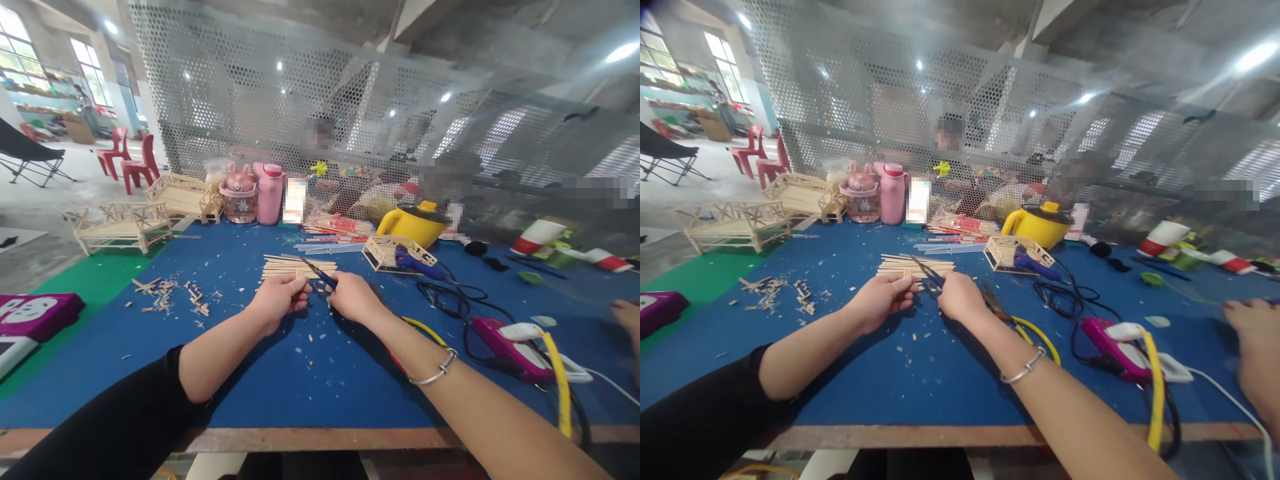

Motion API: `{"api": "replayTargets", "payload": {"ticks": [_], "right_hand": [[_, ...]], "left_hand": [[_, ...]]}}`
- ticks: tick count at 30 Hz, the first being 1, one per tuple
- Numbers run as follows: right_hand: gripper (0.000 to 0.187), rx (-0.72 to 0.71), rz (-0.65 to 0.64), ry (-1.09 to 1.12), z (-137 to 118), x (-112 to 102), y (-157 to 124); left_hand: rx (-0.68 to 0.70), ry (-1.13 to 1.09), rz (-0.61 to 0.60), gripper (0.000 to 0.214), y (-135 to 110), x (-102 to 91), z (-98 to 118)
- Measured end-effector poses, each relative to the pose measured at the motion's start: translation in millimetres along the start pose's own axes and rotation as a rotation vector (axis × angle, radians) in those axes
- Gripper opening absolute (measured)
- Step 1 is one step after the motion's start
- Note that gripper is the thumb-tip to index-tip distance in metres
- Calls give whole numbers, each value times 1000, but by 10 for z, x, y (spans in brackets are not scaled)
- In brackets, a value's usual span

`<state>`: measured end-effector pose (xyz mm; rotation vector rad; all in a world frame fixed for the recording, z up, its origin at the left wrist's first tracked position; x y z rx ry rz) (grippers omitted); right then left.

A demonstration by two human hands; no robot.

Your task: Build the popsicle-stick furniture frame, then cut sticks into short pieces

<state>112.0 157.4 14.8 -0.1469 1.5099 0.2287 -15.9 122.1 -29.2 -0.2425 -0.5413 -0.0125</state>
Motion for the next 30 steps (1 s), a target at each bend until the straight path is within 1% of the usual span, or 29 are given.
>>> {"api": "replayTargets", "payload": {"ticks": [2,5,12,16,21,22,23,24,26,27,28,30], "right_hand": [[22,-1,16,-27,-27,-15,-44],[22,15,29,-71,-63,-34,-87],[22,10,13,-114,-154,-57,-65],[25,-2,12,-94,-175,-49,-75],[23,-26,42,-6,-79,-51,-78],[21,-39,54,62,-57,-69,-80],[18,-56,69,175,-41,-94,-84],[15,-76,82,334,-31,-123,-91],[10,-123,95,737,-32,-175,-109],[10,-145,95,928,-41,-192,-118],[11,-166,95,1073,-54,-203,-127],[14,-198,120,1234,-71,-221,-139]], "left_hand": [[-34,-45,-12,11,-5,18,-27],[-48,-63,-30,11,-3,30,-49],[-9,46,4,17,11,-12,-49],[16,97,22,19,11,-21,-39],[14,81,12,14,-16,15,-36],[8,64,4,13,-27,30,-38],[-9,44,-4,13,-41,47,-48],[-34,22,-13,13,-57,65,-63],[-94,-21,-40,12,-93,109,-102],[-122,-39,-58,12,-111,133,-119],[-144,-56,-79,12,-128,159,-131],[-166,-85,-118,13,-153,199,-139]]}}
Point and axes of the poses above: each hand's wrist, its own y-axis towards the middle knuckle, its own x-axis out of the palm, z = x × y, the point moved 8 cm from there along y, towards the middle knuckle, and after that the axes turned 8 degrees about -y, right-handed, at the moved point
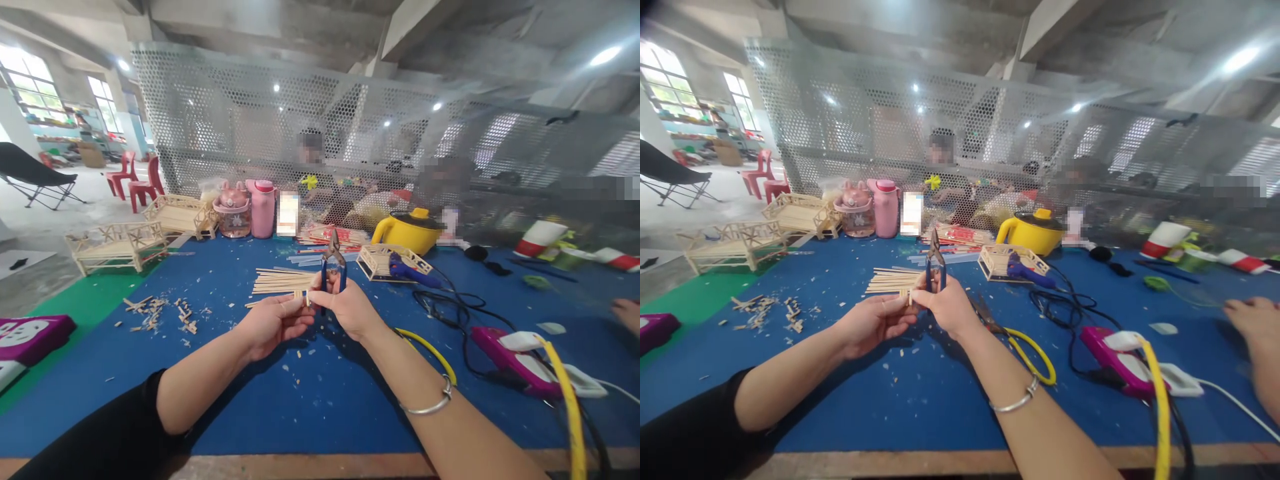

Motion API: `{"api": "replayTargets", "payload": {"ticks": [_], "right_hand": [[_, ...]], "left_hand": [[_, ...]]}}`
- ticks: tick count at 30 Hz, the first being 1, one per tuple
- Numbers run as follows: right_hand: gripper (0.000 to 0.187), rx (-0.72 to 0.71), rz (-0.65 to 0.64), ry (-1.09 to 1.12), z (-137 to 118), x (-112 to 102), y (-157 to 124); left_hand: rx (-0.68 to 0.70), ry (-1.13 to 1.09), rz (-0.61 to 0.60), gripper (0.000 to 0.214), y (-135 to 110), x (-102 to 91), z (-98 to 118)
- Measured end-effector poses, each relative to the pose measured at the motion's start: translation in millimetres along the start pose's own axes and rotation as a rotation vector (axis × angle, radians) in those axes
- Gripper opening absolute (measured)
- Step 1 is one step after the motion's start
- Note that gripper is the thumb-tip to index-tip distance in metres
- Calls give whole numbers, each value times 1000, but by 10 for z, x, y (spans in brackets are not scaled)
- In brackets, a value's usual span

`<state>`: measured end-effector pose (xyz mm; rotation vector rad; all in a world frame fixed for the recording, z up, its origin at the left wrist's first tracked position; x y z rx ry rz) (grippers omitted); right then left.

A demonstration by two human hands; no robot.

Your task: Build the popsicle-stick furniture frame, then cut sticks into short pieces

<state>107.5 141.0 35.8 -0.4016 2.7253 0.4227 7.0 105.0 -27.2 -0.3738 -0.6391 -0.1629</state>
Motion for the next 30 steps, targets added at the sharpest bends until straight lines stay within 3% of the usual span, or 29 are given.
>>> {"api": "replayTargets", "payload": {"ticks": [7,16,20,30], "right_hand": [[15,-143,56,-25,-50,-32,-8],[10,-226,38,-272,-147,6,-78],[19,-211,-9,-195,-99,15,-71],[12,-183,-74,-126,-126,67,-69]], "left_hand": [[-17,-12,-42,13,-15,42,-2],[2,88,-8,11,15,-6,-13],[10,138,-4,11,13,3,-11],[124,336,-51,25,19,20,35]]}}
Point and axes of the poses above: each hand's wrist, its own y-axis towards the middle knuckle, its own x-axis out of the palm, z = x × y, the point moved 8 cm from there along y, towards the middle knuckle, and after that the axes turned 8 degrees about -y, right-handed, at the moved point
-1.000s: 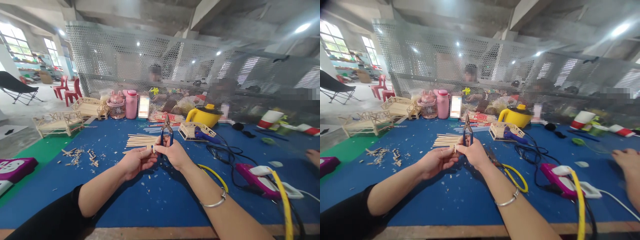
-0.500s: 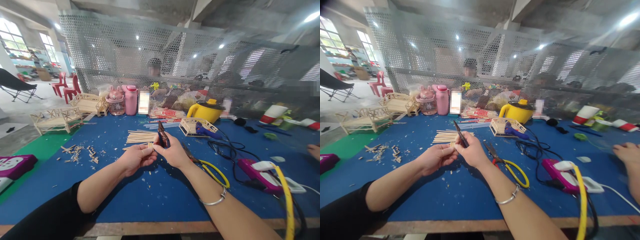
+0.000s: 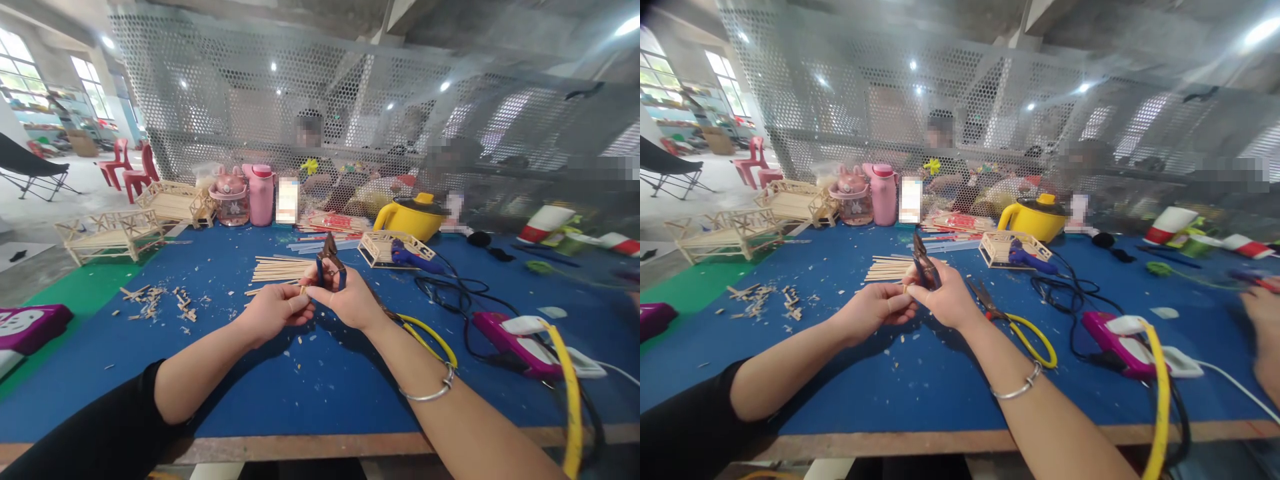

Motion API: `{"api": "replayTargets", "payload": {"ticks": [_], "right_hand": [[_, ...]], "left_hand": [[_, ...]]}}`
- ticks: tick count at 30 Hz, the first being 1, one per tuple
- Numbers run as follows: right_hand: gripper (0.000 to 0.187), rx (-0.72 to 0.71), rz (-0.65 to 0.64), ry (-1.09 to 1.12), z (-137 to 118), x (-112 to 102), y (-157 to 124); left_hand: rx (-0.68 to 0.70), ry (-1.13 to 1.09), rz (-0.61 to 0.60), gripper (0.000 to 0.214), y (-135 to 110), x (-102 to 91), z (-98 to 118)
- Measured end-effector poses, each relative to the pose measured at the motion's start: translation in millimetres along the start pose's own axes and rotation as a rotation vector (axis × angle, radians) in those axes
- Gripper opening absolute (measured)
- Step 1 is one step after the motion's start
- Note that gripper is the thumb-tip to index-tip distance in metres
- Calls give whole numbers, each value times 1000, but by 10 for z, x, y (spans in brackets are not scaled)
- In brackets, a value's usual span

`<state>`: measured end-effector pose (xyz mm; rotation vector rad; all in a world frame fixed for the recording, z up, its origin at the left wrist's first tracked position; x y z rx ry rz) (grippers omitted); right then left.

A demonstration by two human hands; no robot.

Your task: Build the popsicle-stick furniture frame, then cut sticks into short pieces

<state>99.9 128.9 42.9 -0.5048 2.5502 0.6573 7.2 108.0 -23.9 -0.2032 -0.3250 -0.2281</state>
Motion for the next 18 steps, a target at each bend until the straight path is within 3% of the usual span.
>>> {"api": "replayTargets", "payload": {"ticks": [5,13,18], "right_hand": [[13,-7,18,-91,32,9,-23],[17,34,-6,90,50,-24,20],[16,-7,16,61,39,-36,25]], "left_hand": [[22,67,-7,31,4,0,1],[-72,-116,28,16,-15,-8,-46],[-98,-162,41,9,-36,18,-40]]}}
Point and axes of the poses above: each hand's wrist, its own y-axis towards the middle knuckle, its own x-axis out of the palm, z = x × y, the point moved 8 cm from there along y, towards the middle knuckle, and after that the axes turned 8 degrees about -y, right-handed, at the moved point
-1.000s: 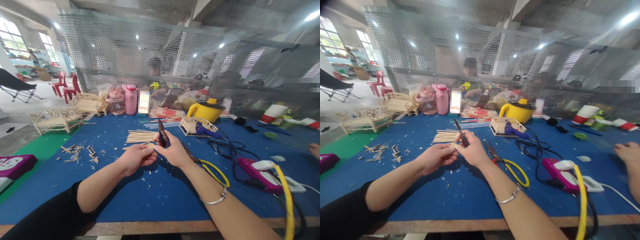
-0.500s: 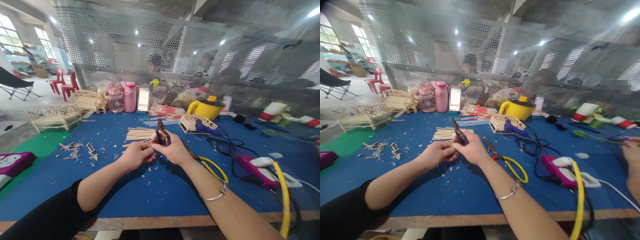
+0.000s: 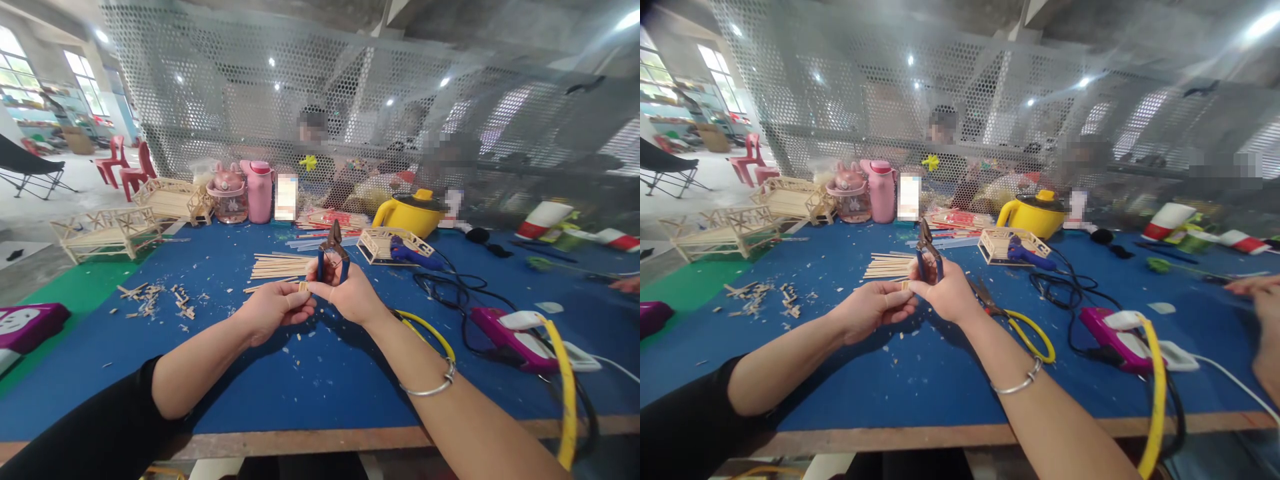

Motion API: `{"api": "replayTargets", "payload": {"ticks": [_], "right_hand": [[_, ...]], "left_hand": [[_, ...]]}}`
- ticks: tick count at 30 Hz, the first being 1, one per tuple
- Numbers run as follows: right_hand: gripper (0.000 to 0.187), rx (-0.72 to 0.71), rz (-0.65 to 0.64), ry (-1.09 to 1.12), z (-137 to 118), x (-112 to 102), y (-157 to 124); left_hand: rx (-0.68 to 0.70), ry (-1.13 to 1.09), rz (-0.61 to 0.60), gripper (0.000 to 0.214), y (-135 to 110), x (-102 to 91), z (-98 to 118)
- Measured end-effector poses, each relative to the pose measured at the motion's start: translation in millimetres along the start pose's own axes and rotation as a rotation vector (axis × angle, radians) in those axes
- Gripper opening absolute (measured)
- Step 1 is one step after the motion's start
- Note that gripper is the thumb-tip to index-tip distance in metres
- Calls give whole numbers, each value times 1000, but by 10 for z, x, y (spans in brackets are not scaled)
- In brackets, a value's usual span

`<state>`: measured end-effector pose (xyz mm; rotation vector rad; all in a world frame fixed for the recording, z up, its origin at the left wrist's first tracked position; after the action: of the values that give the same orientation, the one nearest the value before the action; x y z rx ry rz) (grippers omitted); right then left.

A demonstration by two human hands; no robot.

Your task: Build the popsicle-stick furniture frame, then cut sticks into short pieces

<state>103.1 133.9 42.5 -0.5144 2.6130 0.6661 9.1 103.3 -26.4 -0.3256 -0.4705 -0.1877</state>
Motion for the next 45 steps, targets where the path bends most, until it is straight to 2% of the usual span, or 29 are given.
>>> {"api": "replayTargets", "payload": {"ticks": [4,10,16,23,26,29,32,35,40,45], "right_hand": [[12,-15,33,-45,-24,-11,-11],[12,12,130,17,-9,-134,0],[12,21,17,-118,-9,-1,-28],[10,-31,-5,-195,-112,35,-77],[11,19,-47,-142,-60,23,-46],[16,114,-55,32,27,-10,-20],[23,212,-54,203,106,-7,-28],[25,240,-87,238,135,43,-49],[26,231,-115,205,135,90,-64],[18,174,-110,68,55,86,-70]], "left_hand": [[12,-9,-4,9,0,5,17],[53,-10,3,18,20,-17,54],[120,117,-35,29,19,4,74],[102,209,-55,28,12,13,34],[39,192,-82,25,-5,24,18],[-76,130,-172,27,-35,59,-13],[-226,58,-288,40,-68,99,-81],[-298,50,-342,54,-86,110,-128],[-223,130,-319,37,-92,116,-127],[-117,207,-236,38,-67,100,-134]]}}
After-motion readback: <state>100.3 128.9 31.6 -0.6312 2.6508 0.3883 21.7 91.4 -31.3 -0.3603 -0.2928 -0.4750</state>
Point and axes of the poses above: each hand's wrist, its own y-axis towards the middle knuckle, its own x-axis out of the palm, z = x × y, the point moved 8 cm from there along y, towards the middle knuckle, and after that the axes turned 8 degrees about -y, right-handed, at the moved point
